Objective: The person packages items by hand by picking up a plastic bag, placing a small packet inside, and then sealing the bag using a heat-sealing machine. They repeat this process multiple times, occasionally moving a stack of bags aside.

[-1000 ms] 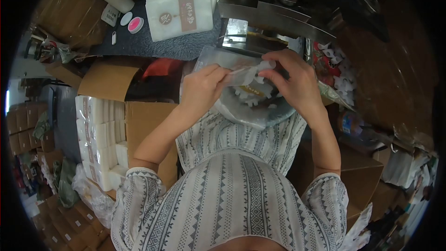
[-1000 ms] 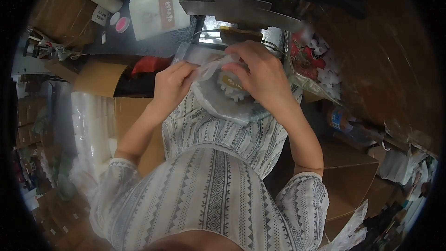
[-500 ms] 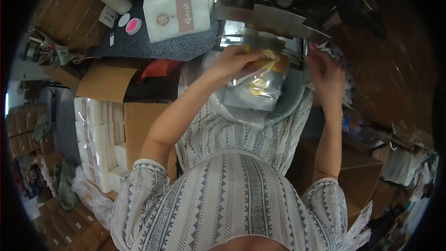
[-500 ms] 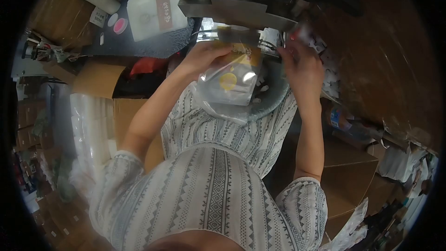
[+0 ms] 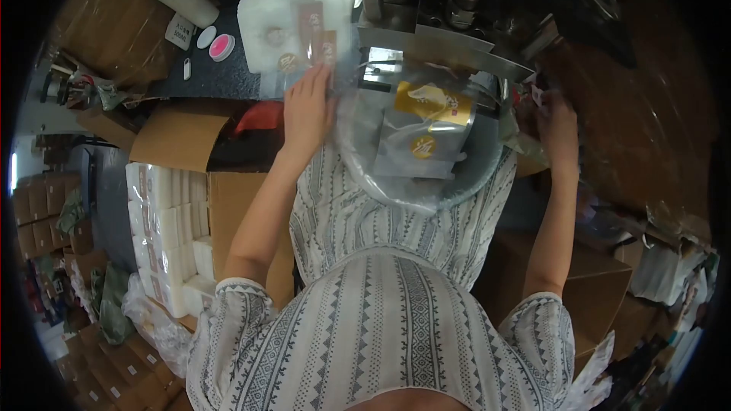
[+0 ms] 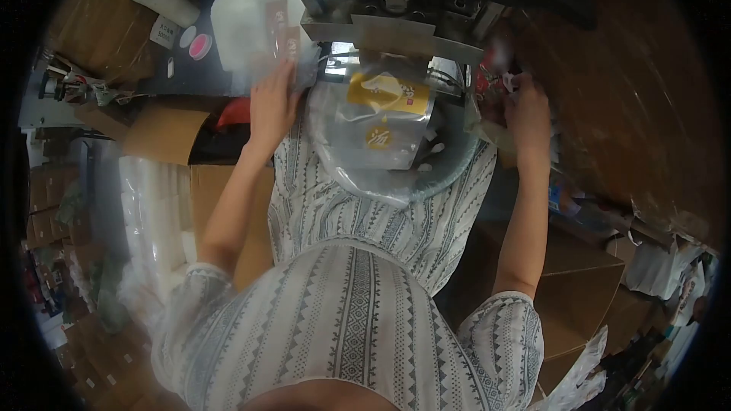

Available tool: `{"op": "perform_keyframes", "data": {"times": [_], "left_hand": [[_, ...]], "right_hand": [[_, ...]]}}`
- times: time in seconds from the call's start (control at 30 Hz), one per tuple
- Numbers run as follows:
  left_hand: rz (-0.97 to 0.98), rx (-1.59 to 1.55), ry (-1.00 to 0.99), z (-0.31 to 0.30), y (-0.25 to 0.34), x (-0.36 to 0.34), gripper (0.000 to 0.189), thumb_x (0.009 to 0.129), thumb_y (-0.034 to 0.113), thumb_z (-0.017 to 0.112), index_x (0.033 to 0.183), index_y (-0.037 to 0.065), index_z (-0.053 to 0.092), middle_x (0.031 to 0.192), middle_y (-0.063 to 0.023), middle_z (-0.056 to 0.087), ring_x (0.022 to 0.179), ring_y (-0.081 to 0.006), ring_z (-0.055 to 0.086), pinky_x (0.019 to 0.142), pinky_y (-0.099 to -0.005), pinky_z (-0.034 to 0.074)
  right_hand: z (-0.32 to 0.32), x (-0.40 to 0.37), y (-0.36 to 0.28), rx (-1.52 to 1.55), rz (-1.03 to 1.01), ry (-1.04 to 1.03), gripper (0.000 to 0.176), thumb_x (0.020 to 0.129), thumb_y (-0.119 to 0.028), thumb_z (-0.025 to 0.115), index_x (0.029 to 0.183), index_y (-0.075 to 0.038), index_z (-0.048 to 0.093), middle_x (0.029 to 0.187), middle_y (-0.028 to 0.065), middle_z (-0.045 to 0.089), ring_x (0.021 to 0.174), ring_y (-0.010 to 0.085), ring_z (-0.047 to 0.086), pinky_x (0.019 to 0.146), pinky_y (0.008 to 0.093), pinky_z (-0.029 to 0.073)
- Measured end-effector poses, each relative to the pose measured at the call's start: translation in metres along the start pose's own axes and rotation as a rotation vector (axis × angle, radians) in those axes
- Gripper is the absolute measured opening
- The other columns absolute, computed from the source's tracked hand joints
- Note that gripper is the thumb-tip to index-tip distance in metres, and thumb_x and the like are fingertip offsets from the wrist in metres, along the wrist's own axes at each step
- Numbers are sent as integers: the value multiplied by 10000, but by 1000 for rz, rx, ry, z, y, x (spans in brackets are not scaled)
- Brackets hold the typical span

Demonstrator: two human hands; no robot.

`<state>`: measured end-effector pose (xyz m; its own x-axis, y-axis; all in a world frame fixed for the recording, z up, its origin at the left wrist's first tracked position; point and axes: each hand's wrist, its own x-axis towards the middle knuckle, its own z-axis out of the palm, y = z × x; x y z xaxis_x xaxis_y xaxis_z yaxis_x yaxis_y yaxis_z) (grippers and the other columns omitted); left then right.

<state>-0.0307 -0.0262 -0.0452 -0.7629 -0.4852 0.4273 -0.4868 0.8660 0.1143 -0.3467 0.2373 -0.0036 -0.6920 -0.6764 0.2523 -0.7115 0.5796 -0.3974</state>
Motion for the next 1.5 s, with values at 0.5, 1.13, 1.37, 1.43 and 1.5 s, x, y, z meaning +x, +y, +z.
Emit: {"op": "perform_keyframes", "data": {"times": [0.5,1.13,1.37,1.43,1.5], "left_hand": [[-183,-456,98,-74,67,-4,87,832,67,634,914,51,657,786,-127,600,702,-331,597,603,-379,472],[-897,-1663,-460,-18,108,59,322,925,242,623,960,-77,639,901,-87,658,738,-113,654,547,-201,479],[-320,-434,97,1,18,66,469,891,331,628,1191,-22,550,1182,-202,563,1072,-354,564,867,-423,451],[-203,-74,322,11,-13,49,516,881,362,626,1239,4,526,1270,-218,509,1168,-386,501,963,-475,390],[-11,150,-29,10,-11,18,583,866,401,623,1295,31,484,1387,-223,398,1262,-387,392,1016,-501,303]], "right_hand": [[-30,-24,-101,893,-101,-296,164,843,-33,650,975,-18,554,1008,112,686,906,180,666,763,303,503],[-27,-19,-73,396,130,-256,257,874,-121,650,1102,-14,600,1068,122,656,970,204,638,822,308,482],[21,9,5,70,-81,8,203,856,-23,554,1050,-22,612,996,205,652,947,386,624,805,445,482],[15,0,3,47,-129,-4,199,855,-9,537,1038,-22,613,972,213,657,934,380,638,768,437,488],[7,-1,-7,27,13,-49,179,846,-41,565,1021,-14,585,978,196,657,920,414,617,791,469,496]]}}
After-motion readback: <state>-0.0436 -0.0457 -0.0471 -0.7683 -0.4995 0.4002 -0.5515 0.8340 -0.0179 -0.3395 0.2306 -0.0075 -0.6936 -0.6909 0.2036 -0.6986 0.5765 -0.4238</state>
